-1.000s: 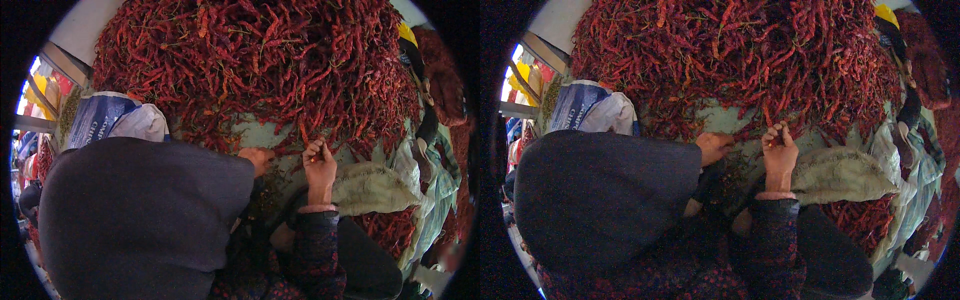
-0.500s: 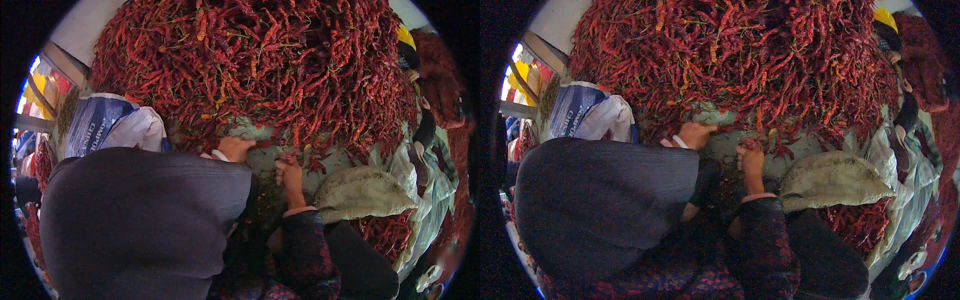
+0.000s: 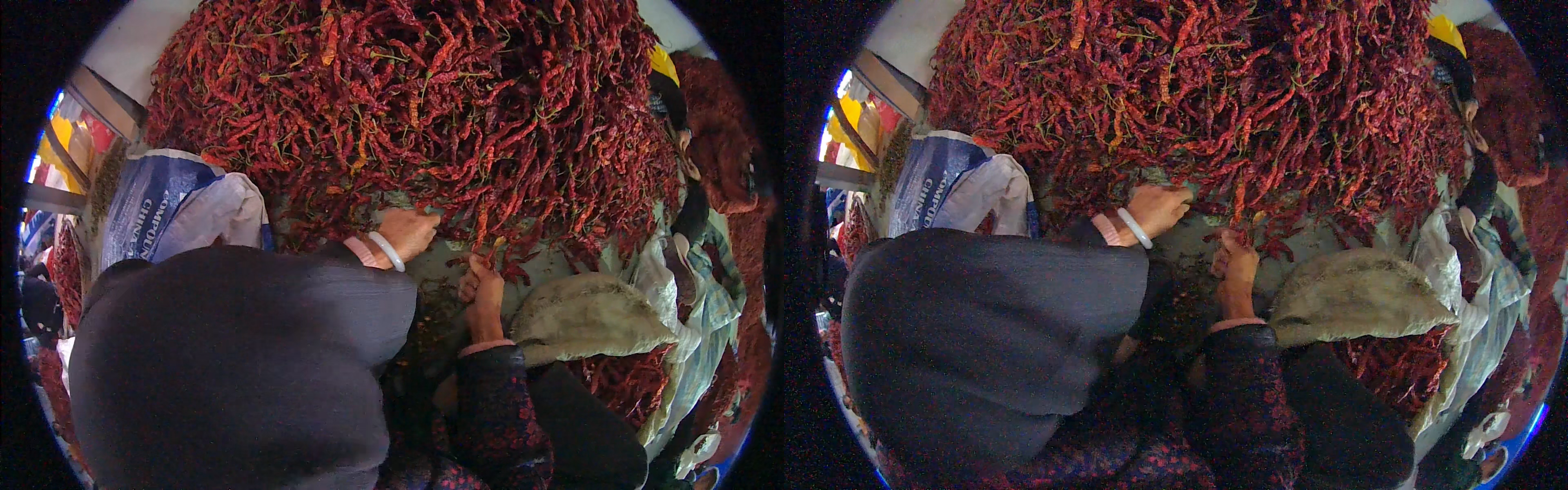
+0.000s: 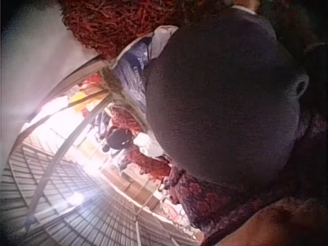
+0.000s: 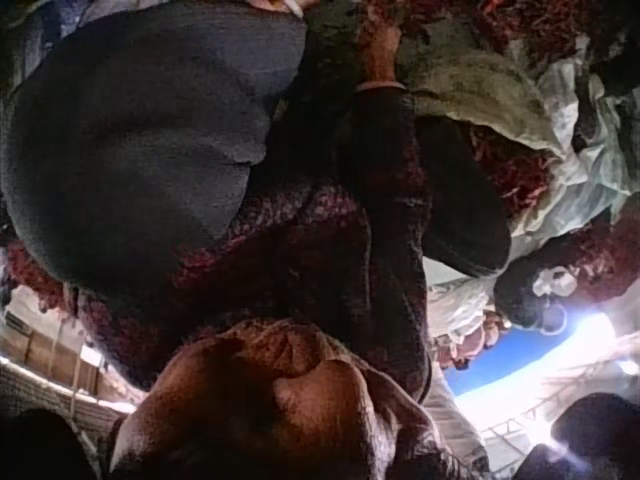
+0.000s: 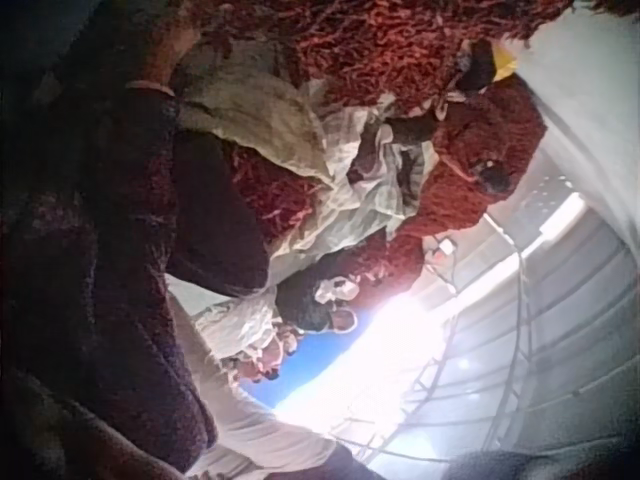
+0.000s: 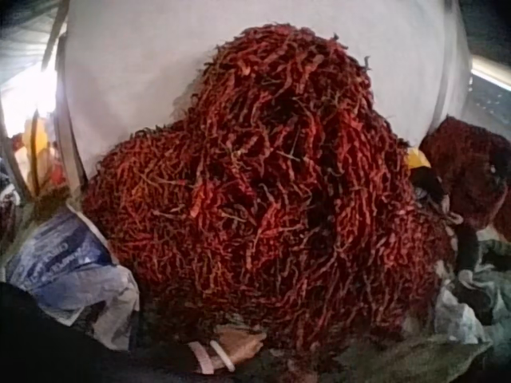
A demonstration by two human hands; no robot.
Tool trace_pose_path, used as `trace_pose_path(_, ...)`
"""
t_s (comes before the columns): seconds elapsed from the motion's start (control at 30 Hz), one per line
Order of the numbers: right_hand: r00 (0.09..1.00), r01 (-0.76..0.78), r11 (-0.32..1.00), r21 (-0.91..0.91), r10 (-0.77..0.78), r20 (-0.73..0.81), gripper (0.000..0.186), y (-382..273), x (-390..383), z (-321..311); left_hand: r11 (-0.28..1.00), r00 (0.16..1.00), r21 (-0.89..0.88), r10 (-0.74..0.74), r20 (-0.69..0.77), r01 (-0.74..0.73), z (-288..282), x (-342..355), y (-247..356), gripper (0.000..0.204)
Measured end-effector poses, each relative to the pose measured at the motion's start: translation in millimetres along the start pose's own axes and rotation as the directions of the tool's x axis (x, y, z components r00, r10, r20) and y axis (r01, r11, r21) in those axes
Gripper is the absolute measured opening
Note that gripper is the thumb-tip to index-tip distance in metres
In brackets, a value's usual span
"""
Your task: The person sits on the floor and removes stems from dried red chili peppers by hand. They pick up individual peppers, pull off the stems, and place the peppers into a pile.
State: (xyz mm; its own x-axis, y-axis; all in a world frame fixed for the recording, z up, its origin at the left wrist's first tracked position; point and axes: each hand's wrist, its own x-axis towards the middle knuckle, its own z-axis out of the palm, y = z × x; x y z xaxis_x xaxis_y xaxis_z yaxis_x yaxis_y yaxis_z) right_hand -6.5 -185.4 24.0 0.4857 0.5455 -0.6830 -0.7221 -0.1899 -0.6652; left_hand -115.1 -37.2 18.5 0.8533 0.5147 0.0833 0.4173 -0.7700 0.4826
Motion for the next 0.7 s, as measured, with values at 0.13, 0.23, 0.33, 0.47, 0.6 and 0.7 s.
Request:
trace_pose_path(0.13,0.998,-0.019,1.000,0.006,0.018,0.056,0.017,7,4,-2,0.988,0.984,0.147,0.012,0.180,-0.039,14,11,-6,0.014)
trace_pose_path(0.23,0.994,-0.033,0.999,0.024,0.031,0.102,0.020,7,-7,9,0.992,0.986,0.128,-0.040,0.162,0.019,14,9,-11,0.014)
trace_pose_path(0.33,0.974,-0.014,0.991,0.134,-0.017,0.225,0.022,8,-5,2,0.998,0.992,-0.027,-0.061,0.113,0.064,6,6,-21,0.013)
trace_pose_path(0.47,0.971,-0.056,0.955,0.292,-0.016,0.237,0.022,12,4,-7,0.947,0.992,-0.302,-0.085,0.094,0.110,-28,-4,-30,0.018)
trace_pose_path(0.6,0.970,-0.031,0.949,0.314,-0.048,0.239,0.023,7,2,-5,0.780,0.985,-0.607,-0.071,0.155,0.152,-41,-11,-33,0.016)
trace_pose_path(0.7,0.974,0.022,0.966,0.256,-0.079,0.214,0.024,15,-5,5,0.358,0.858,-0.780,-0.207,0.469,0.513,-65,-22,-19,0.010)
